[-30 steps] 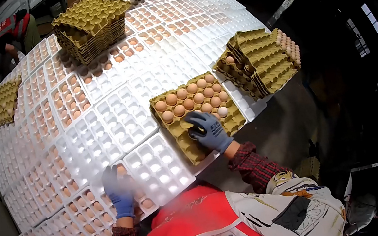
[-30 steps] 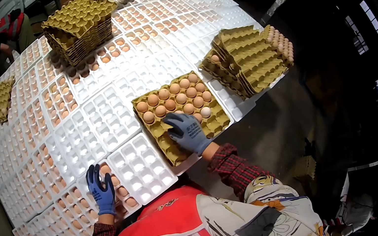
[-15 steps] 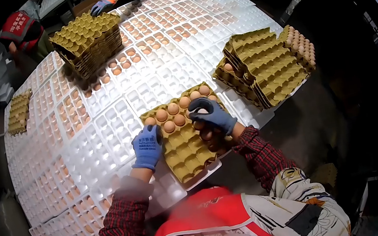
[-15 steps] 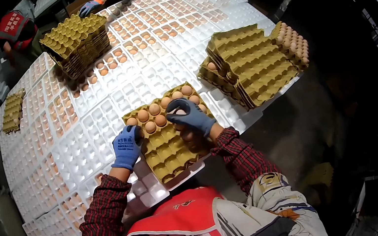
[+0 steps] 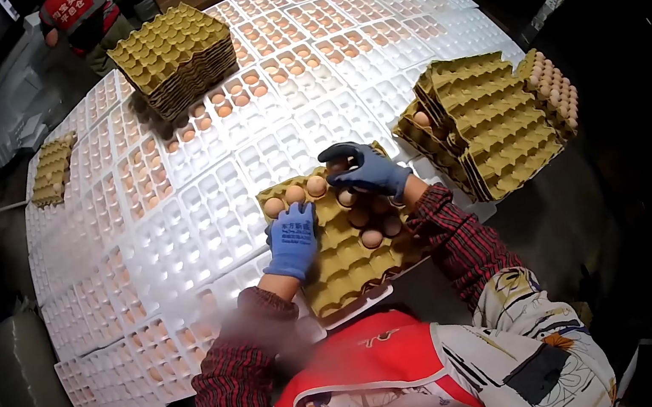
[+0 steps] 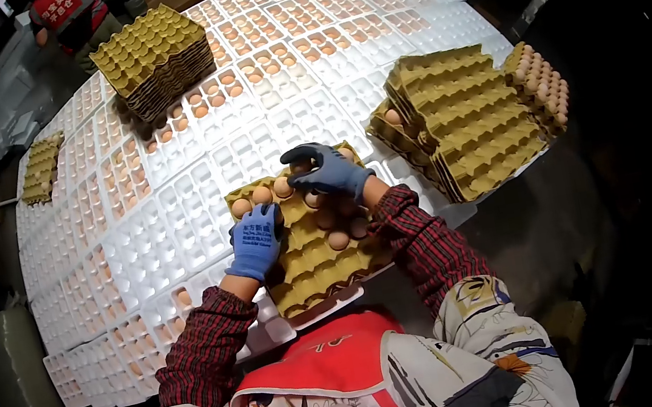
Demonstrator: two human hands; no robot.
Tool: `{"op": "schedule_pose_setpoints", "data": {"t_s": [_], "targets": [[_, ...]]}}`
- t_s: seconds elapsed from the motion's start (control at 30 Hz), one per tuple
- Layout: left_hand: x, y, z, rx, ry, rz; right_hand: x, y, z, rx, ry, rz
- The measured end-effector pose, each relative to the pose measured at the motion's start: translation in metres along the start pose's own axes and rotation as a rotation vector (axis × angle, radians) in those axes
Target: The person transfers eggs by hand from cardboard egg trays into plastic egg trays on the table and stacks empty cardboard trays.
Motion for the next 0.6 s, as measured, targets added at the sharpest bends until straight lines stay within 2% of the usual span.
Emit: {"op": "schedule_pose_setpoints", "data": {"t_s": [0.03, 0.1, 0.13, 0.17, 0.23, 0.27, 0.3, 0.37, 0.4, 0.43, 0.5, 0.53, 0.57, 0.6], "targets": [[-0.001, 0.006, 0.002, 0.007, -0.001, 0.010, 0.010, 0.018, -0.010, -0.464, -0.037, 0.342], [-0.008, 0.027, 0.013, -0.518, -0.132, 0.125, 0.013, 0.028, -0.041, -1.084, -0.083, 0.293], [-0.014, 0.042, 0.016, -1.044, -0.170, 0.273, 0.025, 0.018, -0.056, -1.323, -0.011, 0.220], [-0.017, 0.057, 0.022, -1.033, -0.173, 0.276, 0.028, 0.009, -0.060, -1.363, 0.049, 0.168], [-0.030, 0.081, 0.032, -1.858, -0.114, 0.555, 0.027, 0.016, -0.056, -1.309, 0.022, 0.180], [-0.028, 0.092, 0.038, -1.853, -0.113, 0.544, 0.020, 0.023, -0.046, -1.198, 0.003, 0.190], [-0.023, 0.101, 0.037, -1.634, -0.072, 0.546, 0.006, 0.036, -0.035, -1.029, -0.139, 0.268], [-0.002, 0.105, 0.030, -0.888, -0.158, 0.190, -0.004, 0.023, -0.016, -0.368, -0.244, 0.269], [0.001, 0.089, 0.043, -0.420, -0.160, 0.190, -0.010, 0.005, -0.024, 0.381, -0.081, -0.144], [0.006, 0.081, 0.035, -0.134, -0.136, 0.102, -0.026, 0.010, -0.031, 0.564, -0.065, -0.116], [0.018, 0.074, 0.009, 0.170, 0.019, 0.127, -0.050, 0.021, -0.049, 0.969, -0.018, -0.045], [0.023, 0.073, 0.006, 0.189, -0.050, 0.063, -0.057, 0.027, -0.059, 1.192, 0.021, -0.002], [0.025, 0.077, -0.002, 0.153, 0.016, 0.078, -0.055, 0.012, -0.069, 1.597, 0.197, -0.149], [0.021, 0.077, 0.011, -0.008, -0.018, 0.114, -0.056, 0.008, -0.077, 1.708, 0.324, -0.131]]}}
Point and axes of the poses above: each hand's wrist, its own x-axis towards the middle knuckle, its own z-axis out of the back of the hand, y = z × x, the point moved 5 cm from there along x, towards the middle knuckle, and after that the axes turned 6 degrees about -y, right-handed, at the moved point
